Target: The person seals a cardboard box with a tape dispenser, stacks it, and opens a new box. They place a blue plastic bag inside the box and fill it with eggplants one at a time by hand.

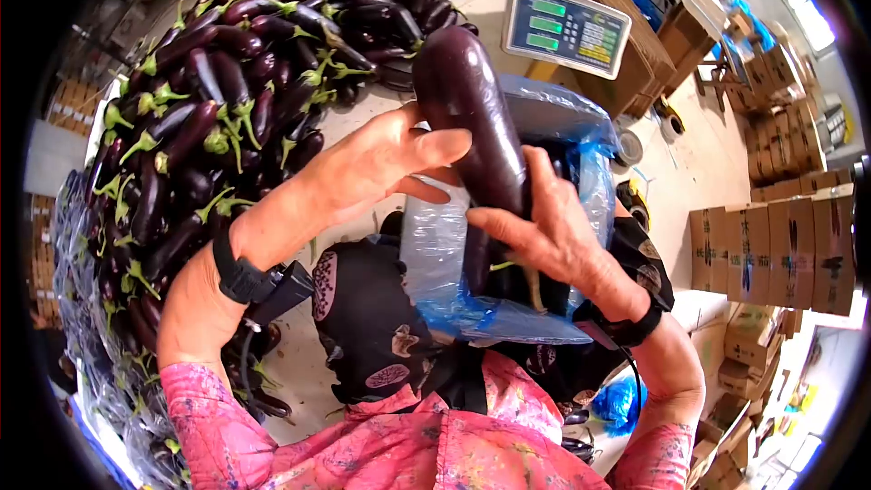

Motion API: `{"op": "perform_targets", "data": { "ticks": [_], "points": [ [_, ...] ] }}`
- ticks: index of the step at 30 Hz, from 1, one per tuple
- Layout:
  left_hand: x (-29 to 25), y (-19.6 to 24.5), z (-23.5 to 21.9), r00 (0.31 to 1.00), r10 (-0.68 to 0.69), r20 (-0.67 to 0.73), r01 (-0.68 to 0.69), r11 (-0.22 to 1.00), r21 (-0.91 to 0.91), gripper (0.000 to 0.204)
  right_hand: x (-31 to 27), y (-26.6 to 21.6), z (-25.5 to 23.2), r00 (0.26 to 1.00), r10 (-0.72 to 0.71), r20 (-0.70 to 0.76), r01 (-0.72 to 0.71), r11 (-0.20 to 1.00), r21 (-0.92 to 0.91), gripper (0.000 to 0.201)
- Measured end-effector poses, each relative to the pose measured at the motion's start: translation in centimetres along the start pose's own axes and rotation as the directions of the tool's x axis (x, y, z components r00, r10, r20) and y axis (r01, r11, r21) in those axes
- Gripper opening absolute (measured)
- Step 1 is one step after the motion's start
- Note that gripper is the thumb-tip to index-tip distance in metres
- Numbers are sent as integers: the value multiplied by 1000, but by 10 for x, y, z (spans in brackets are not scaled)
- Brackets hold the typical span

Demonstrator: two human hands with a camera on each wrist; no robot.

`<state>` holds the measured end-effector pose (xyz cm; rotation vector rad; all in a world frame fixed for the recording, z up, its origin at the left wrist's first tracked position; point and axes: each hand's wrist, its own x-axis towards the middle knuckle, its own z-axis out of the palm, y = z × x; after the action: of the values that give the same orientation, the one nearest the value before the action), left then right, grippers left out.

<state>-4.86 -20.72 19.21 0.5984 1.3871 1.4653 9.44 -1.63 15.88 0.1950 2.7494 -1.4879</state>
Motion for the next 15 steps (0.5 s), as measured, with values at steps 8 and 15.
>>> {"op": "perform_targets", "data": {
  "ticks": [8,15],
  "points": [
    [64,-15,12,979,-204,-22,204,960,193,67,-16,52,16,998,3,69,-7,999,46,87],
    [97,-17,27,991,-133,7,122,931,344,70,-28,105,-35,931,130,341,-74,982,-173,61]
  ]
}}
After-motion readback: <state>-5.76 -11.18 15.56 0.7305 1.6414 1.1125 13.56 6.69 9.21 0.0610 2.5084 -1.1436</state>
